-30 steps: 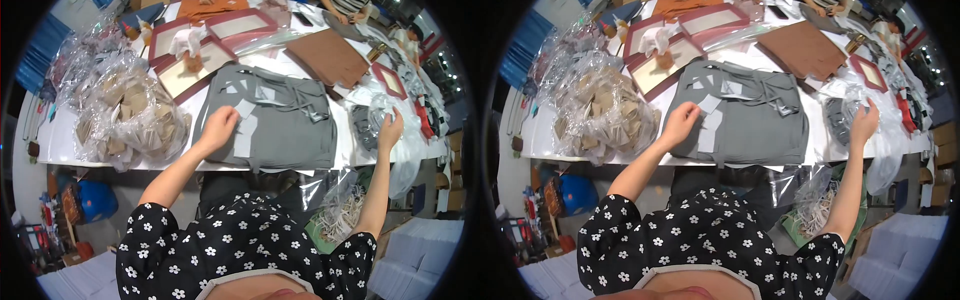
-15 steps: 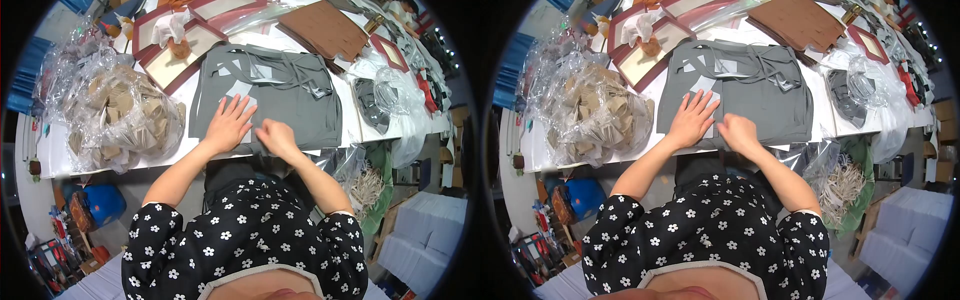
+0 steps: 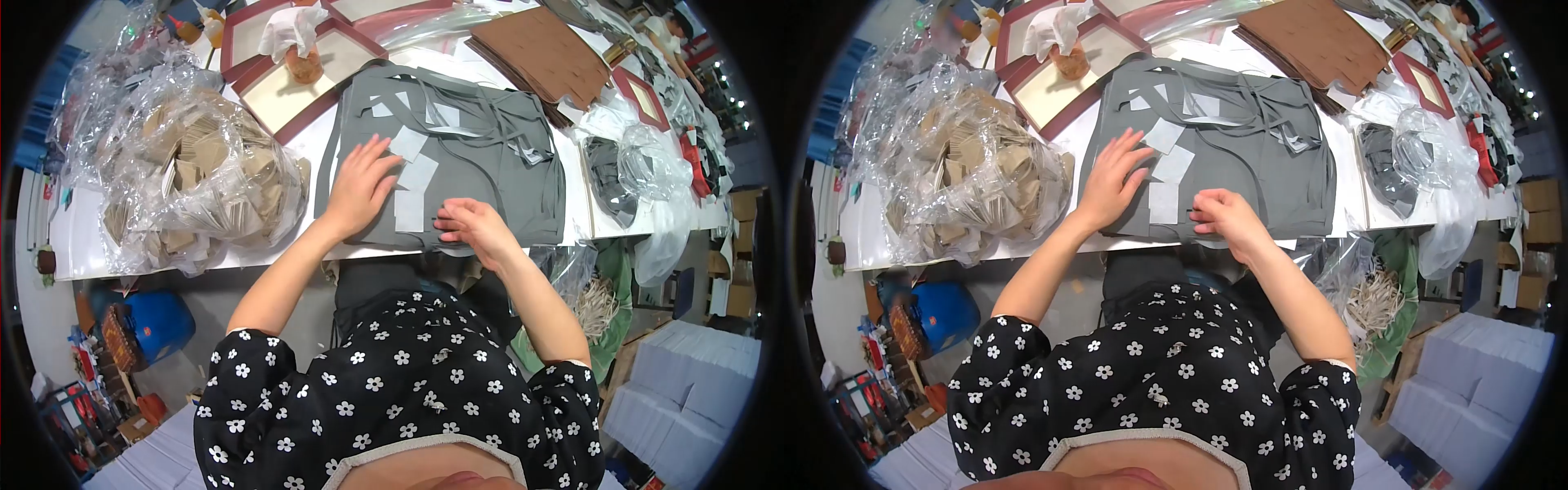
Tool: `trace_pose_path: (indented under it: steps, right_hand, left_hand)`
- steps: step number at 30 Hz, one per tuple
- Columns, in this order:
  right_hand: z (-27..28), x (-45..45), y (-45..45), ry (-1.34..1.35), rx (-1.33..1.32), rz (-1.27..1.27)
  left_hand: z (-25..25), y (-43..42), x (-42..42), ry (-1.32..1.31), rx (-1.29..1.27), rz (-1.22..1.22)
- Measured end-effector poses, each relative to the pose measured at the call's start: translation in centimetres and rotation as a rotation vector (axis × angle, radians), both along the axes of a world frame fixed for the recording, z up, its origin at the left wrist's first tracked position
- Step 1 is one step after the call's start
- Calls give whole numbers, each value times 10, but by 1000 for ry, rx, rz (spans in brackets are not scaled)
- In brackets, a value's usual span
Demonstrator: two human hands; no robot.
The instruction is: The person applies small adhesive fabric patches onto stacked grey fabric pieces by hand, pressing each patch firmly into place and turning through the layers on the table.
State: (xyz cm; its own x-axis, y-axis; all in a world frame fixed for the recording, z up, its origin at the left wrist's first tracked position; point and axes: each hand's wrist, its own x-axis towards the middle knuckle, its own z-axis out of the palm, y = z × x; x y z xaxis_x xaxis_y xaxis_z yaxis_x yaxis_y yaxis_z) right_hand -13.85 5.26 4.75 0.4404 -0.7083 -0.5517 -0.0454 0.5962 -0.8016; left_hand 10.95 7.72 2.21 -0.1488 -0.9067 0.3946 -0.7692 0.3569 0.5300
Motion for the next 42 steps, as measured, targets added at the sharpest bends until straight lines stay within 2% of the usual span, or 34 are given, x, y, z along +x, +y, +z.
trace_pose_path:
  steps: [1,4,5,10,13,14,16,20,23,25,29,32,33,36,38,39,40,42]
  right_hand:
    - [-1,1,-4,-43,87,-11]
    - [-4,8,-14,-72,143,63]
    - [-6,10,-18,-50,157,66]
    - [-15,28,-29,114,144,84]
    - [-7,46,-23,406,-185,270]
    - [-47,43,-23,473,-420,256]
    - [-27,49,-14,762,-662,295]
    - [-10,48,-14,805,-579,426]
    - [-16,47,-19,828,-555,477]
    - [-3,54,-20,862,-556,524]
    - [-18,49,-6,801,-861,455]
    - [-38,50,4,679,-1365,364]
    - [-42,51,4,548,-1554,334]
    - [-47,48,-4,457,-1809,403]
    - [-38,45,14,90,-1967,586]
    - [-36,46,33,87,-2094,675]
    - [-29,49,41,102,-2075,642]
    - [-36,47,26,212,-1909,407]
  left_hand:
    - [3,3,4,-81,10,25]
    - [-12,11,5,-189,50,40]
    - [-17,13,4,-305,39,38]
    - [-23,14,3,-242,34,56]
    - [-20,14,4,-263,25,62]
    - [-19,15,3,-272,21,65]
    - [-18,15,2,-265,33,65]
    - [-9,13,-3,-410,12,88]
    - [8,-8,-2,-548,-91,-101]
    - [-3,-24,-4,-494,-51,-220]
    - [-10,-33,-5,-475,-9,-269]
    - [-11,-35,-5,-489,-5,-253]
    - [-11,-34,-4,-498,-4,-249]
    - [-9,-34,-5,-506,-12,-235]
    - [-10,-36,-6,-507,-16,-225]
    - [-11,-35,-8,-504,-17,-225]
    - [-11,-34,-9,-501,-33,-221]
    - [-11,-33,-9,-496,-72,-203]
